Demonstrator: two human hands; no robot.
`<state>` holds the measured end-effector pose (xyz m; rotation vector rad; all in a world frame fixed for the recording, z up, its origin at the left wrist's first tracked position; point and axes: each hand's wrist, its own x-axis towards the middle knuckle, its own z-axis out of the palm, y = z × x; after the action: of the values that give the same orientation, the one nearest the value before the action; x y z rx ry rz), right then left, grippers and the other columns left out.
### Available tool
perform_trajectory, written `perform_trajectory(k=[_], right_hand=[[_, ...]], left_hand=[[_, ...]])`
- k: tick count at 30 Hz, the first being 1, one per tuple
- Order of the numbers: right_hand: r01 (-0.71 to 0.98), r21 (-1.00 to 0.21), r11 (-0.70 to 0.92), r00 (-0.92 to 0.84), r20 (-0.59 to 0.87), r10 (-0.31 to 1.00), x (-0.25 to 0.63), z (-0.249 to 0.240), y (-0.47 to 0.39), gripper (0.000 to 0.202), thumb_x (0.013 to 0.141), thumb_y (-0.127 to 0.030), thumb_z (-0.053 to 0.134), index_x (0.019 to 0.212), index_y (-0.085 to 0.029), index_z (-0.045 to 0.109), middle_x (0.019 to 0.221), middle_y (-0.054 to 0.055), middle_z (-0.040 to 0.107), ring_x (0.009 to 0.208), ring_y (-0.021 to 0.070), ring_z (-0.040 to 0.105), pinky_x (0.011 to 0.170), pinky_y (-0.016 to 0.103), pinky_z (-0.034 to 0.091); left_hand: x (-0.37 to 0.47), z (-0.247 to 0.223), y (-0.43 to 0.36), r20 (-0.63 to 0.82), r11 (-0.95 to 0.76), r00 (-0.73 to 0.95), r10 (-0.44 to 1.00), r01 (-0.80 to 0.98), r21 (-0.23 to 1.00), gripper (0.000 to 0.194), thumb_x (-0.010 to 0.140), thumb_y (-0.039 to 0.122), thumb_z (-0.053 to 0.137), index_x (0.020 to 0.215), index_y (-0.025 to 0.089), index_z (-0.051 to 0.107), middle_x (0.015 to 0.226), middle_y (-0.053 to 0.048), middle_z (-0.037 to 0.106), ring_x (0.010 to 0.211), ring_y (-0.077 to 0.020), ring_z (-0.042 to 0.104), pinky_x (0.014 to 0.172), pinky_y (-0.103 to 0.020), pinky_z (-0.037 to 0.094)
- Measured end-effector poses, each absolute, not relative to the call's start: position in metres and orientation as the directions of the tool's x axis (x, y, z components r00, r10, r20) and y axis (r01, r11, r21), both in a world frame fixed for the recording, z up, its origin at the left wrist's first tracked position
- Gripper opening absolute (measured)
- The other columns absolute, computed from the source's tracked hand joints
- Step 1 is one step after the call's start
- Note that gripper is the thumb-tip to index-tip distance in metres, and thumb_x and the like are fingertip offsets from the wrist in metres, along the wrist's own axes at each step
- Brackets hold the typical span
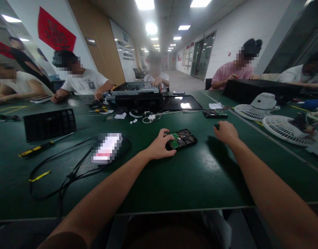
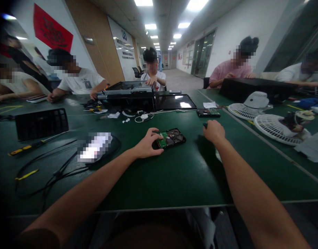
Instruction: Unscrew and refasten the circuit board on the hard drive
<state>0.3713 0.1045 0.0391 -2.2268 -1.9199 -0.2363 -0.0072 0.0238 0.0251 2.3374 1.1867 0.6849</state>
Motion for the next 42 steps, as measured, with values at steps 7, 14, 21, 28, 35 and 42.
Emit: perform_trajectory(k=[7, 14, 21, 28, 35, 42], right_hand=[[0.891, -0.162, 0.424, -0.354, 0.337, 0.872, 0.299, 0.054, 0.07, 0.024, 0.101, -0.033, 0.055, 0.104, -0.018, 0.074, 0.109, 0.011, 0.076, 0.103, 0.0244, 0.07, 0.094, 0.032, 0.048], [0.79, -0.084, 0.608, -0.584, 0.199, 0.787, 0.256, 0.059, 0.042, 0.014, 0.095, -0.022, 0.063, 0.105, -0.02, 0.073, 0.112, 0.009, 0.073, 0.098, 0.0221, 0.068, 0.085, 0.029, 0.048], [0.811, 0.001, 0.585, -0.579, 0.14, 0.803, 0.252, 0.06, 0.036, 0.018, 0.095, -0.022, 0.062, 0.11, -0.021, 0.071, 0.116, 0.009, 0.07, 0.095, 0.0226, 0.068, 0.079, 0.029, 0.046], [0.84, 0.033, 0.542, -0.54, 0.153, 0.828, 0.248, 0.054, 0.037, 0.018, 0.094, -0.024, 0.062, 0.109, -0.021, 0.072, 0.116, 0.01, 0.07, 0.095, 0.0242, 0.069, 0.077, 0.031, 0.046], [0.865, 0.033, 0.5, -0.498, 0.174, 0.85, 0.248, 0.051, 0.038, 0.019, 0.095, -0.027, 0.062, 0.109, -0.022, 0.074, 0.115, 0.009, 0.071, 0.092, 0.0222, 0.069, 0.075, 0.03, 0.046], [0.859, 0.046, 0.511, -0.509, 0.187, 0.84, 0.248, 0.051, 0.038, 0.02, 0.096, -0.031, 0.063, 0.108, -0.024, 0.077, 0.114, 0.008, 0.071, 0.092, 0.0218, 0.068, 0.075, 0.03, 0.046]], left_hand=[[-0.01, 0.033, 0.018, 0.199, -0.581, 0.626, 0.754, 0.493, 0.648, 0.062, 0.079, 0.045, 0.084, 0.135, 0.026, 0.065, 0.165, -0.011, 0.027, 0.145, -0.0377, 0.047, 0.121, -0.056, 0.044], [-0.006, 0.024, 0.022, 0.226, -0.62, 0.667, 0.71, 0.439, 0.65, 0.063, 0.076, 0.042, 0.088, 0.133, 0.027, 0.065, 0.166, -0.011, 0.028, 0.152, -0.0385, 0.039, 0.124, -0.054, 0.041], [-0.003, 0.026, 0.019, 0.173, -0.578, 0.659, 0.732, 0.467, 0.67, 0.072, 0.074, 0.053, 0.089, 0.135, 0.026, 0.061, 0.165, -0.014, 0.03, 0.154, -0.0407, 0.037, 0.123, -0.056, 0.042], [0.001, 0.025, 0.017, 0.193, -0.591, 0.65, 0.735, 0.475, 0.652, 0.073, 0.074, 0.052, 0.09, 0.135, 0.026, 0.061, 0.164, -0.014, 0.033, 0.153, -0.0396, 0.038, 0.122, -0.054, 0.044], [0.0, 0.023, 0.019, 0.195, -0.589, 0.651, 0.733, 0.465, 0.661, 0.073, 0.073, 0.055, 0.09, 0.134, 0.027, 0.062, 0.163, -0.013, 0.034, 0.149, -0.0394, 0.044, 0.12, -0.054, 0.046], [0.0, 0.024, 0.018, 0.2, -0.599, 0.655, 0.728, 0.467, 0.651, 0.072, 0.076, 0.055, 0.088, 0.135, 0.026, 0.06, 0.164, -0.013, 0.032, 0.149, -0.0376, 0.044, 0.12, -0.05, 0.047]])
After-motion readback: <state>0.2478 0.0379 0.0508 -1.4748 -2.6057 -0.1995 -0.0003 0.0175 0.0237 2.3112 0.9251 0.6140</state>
